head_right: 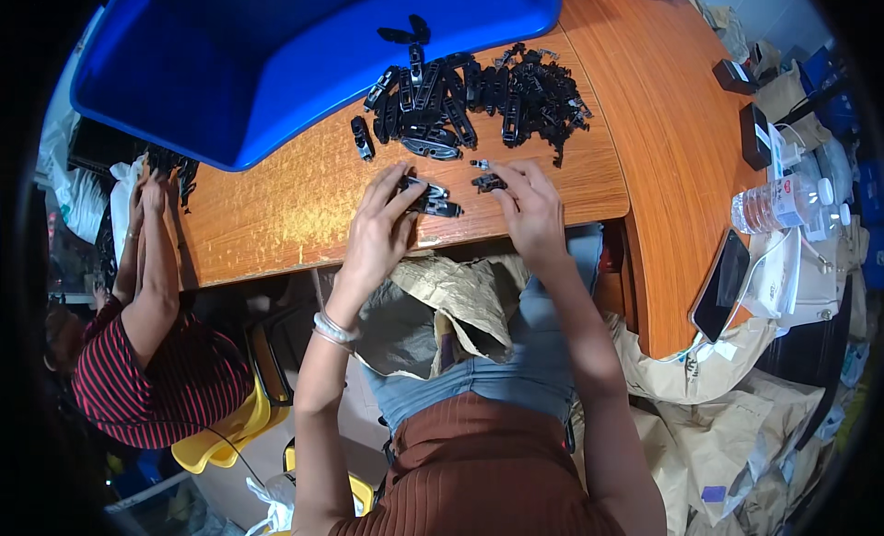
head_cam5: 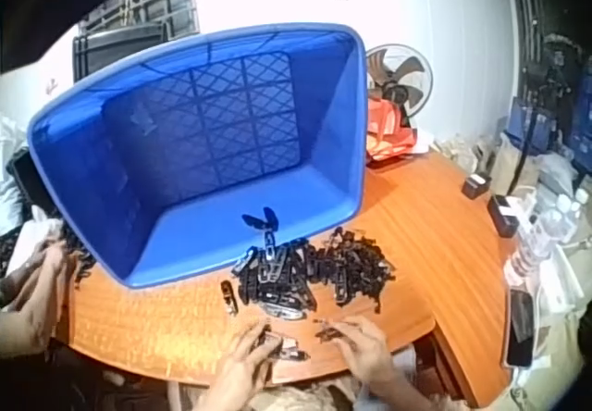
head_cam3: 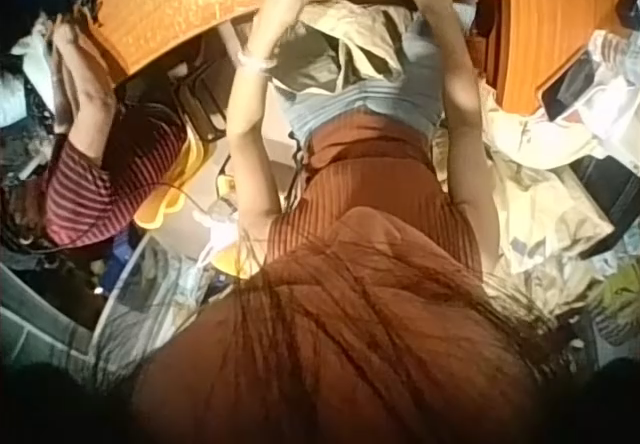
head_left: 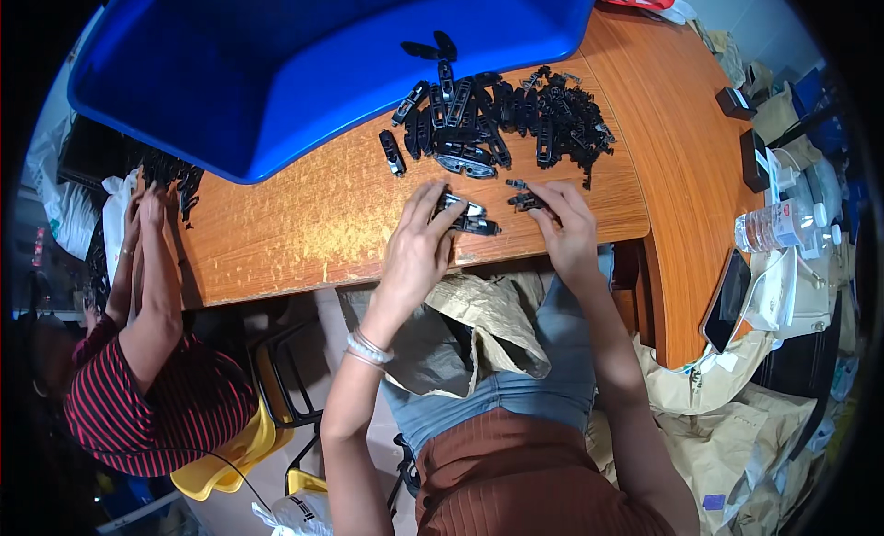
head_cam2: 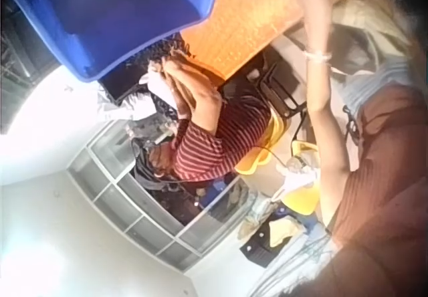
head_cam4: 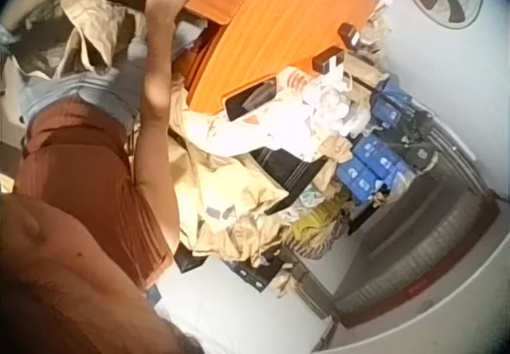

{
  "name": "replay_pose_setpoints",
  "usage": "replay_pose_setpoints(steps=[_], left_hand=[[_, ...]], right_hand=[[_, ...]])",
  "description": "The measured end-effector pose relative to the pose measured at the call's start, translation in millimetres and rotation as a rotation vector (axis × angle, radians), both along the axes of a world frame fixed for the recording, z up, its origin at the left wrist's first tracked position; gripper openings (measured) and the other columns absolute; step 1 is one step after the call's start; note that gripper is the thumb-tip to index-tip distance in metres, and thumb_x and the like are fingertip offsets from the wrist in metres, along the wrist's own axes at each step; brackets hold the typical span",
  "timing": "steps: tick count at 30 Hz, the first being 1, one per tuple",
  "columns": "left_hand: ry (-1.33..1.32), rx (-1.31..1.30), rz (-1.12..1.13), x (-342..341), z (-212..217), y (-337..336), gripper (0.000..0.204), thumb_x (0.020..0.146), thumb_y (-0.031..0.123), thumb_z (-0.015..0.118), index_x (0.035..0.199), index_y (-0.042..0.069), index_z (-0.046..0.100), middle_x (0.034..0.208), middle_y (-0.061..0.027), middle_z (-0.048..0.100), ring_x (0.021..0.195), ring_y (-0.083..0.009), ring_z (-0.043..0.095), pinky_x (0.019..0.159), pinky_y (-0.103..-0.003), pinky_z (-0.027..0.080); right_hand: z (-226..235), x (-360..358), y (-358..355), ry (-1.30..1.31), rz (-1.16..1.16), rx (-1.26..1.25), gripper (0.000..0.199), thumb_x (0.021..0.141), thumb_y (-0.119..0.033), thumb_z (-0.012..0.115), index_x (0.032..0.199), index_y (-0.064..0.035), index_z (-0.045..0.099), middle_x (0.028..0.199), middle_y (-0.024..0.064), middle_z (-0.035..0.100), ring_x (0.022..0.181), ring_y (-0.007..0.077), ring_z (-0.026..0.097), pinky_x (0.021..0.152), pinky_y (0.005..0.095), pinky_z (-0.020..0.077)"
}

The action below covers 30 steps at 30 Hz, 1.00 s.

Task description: Assembling small black plastic components by hand and placing them into a paper bag.

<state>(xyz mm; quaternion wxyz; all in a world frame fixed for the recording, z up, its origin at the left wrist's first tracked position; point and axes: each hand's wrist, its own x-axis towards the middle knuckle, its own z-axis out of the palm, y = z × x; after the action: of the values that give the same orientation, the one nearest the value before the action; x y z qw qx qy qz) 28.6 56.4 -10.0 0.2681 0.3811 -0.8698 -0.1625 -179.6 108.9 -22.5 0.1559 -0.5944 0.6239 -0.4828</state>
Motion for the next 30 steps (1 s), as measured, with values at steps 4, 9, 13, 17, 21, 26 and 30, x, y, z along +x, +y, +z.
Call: replay_pose_setpoints(steps=[4,9,13,17,21,26,30], left_hand=[[0.082,-0.120,0.030,3,3,7,0.028,0.067,-0.002,0.067,0.094,-0.003,0.058,0.117,-0.0194,0.047,0.110,-0.0356,0.046,0.090,-0.042,0.041],[0.146,-0.022,0.054,4,6,13,0.026,0.066,-0.001,0.068,0.089,-0.002,0.057,0.108,-0.0166,0.052,0.097,-0.0309,0.050,0.080,-0.039,0.043],[0.497,0.400,0.185,4,0,23,0.019,0.070,0.000,0.067,0.084,-0.001,0.055,0.083,-0.0118,0.059,0.070,-0.0195,0.056,0.063,-0.030,0.045],[0.487,0.556,0.233,2,5,28,0.019,0.076,-0.001,0.067,0.081,0.001,0.048,0.063,-0.0004,0.057,0.054,-0.0043,0.052,0.047,-0.019,0.039],[0.553,0.692,0.229,-1,6,35,0.023,0.078,-0.004,0.065,0.083,0.002,0.044,0.063,0.0002,0.056,0.053,-0.0025,0.050,0.044,-0.017,0.038],[0.789,0.807,0.040,-6,10,47,0.023,0.079,-0.007,0.062,0.088,0.004,0.043,0.066,0.0017,0.049,0.055,-0.0037,0.053,0.046,-0.017,0.041],[1.197,1.091,-0.044,-9,27,53,0.031,0.080,-0.009,0.059,0.108,-0.001,0.048,0.094,-0.0092,0.061,0.079,-0.0141,0.064,0.068,-0.026,0.056]], right_hand=[[-5,-1,1,-0.015,-0.013,0.021,0.018,0.073,0.007,0.065,0.090,0.0025,0.061,0.093,0.0113,0.053,0.081,0.0215,0.056,0.067,0.0287,0.0466],[-8,-7,-4,0.221,0.042,-0.130,0.015,0.074,0.008,0.064,0.087,0.0040,0.057,0.091,0.0120,0.052,0.083,0.0202,0.056,0.066,0.0289,0.0468],[-7,-3,-4,0.164,0.052,-0.154,0.012,0.076,0.008,0.061,0.086,0.0044,0.056,0.092,0.0111,0.052,0.080,0.0188,0.056,0.066,0.0280,0.0467],[-6,5,1,-0.134,-0.012,-0.113,0.011,0.079,0.010,0.057,0.088,0.0041,0.055,0.087,0.0071,0.054,0.072,0.0107,0.054,0.059,0.0218,0.0442],[17,36,14,-0.799,0.088,-0.041,0.012,0.083,0.009,0.052,0.094,0.0064,0.056,0.086,0.0074,0.058,0.068,0.0042,0.051,0.053,0.0156,0.0393],[33,54,24,-0.870,0.173,0.198,0.015,0.084,0.006,0.052,0.098,0.0075,0.058,0.087,0.0081,0.059,0.067,0.0050,0.054,0.055,0.0145,0.0403],[32,61,26,-0.909,0.197,0.068,0.012,0.083,0.004,0.057,0.094,0.0062,0.061,0.086,0.0047,0.060,0.069,0.0062,0.055,0.061,0.0170,0.0434]])
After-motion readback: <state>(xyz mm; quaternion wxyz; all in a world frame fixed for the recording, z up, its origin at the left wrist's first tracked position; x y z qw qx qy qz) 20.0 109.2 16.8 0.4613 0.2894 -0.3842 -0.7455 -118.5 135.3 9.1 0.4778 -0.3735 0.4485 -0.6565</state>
